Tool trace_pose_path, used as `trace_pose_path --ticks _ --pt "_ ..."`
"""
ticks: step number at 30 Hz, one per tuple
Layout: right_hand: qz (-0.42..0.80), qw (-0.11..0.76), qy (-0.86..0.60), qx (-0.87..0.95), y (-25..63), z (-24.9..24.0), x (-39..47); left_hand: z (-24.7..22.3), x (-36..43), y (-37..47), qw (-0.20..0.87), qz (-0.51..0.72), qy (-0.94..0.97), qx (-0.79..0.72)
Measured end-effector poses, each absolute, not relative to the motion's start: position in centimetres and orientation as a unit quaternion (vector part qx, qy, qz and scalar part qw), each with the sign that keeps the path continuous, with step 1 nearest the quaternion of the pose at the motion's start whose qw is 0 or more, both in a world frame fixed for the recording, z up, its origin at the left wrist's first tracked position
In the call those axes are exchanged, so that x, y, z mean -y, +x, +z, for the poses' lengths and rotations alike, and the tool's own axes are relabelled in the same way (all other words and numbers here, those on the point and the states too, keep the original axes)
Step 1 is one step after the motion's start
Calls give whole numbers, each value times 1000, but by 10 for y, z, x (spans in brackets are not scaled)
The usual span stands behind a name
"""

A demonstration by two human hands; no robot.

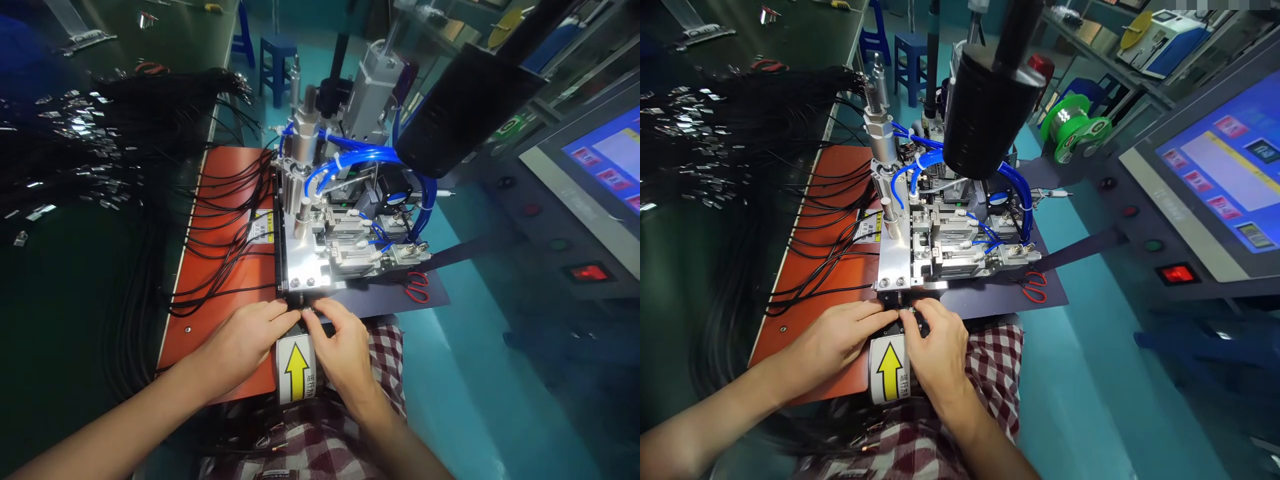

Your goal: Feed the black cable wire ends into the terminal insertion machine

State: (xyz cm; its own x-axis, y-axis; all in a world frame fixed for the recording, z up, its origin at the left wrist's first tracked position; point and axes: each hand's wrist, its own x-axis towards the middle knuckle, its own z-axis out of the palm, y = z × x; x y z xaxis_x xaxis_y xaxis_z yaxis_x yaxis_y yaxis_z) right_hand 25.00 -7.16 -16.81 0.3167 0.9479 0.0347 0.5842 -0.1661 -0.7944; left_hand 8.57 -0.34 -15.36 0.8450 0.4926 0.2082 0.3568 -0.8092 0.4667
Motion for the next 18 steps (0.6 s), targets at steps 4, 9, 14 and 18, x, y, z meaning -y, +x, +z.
trace_pose_path --ticks 4,9,14,18 --pt "246 401 -716 516 249 -167 71 -152 4 85 212 158 936 -231" --pt "286 435 -708 477 250 -169 66 -153 4 85 207 150 938 -234" --pt "244 391 -731 504 244 -166 65 -154 3 85 204 151 939 -230" --pt "263 406 -713 507 244 -170 68 -153 3 85 194 159 941 -227"
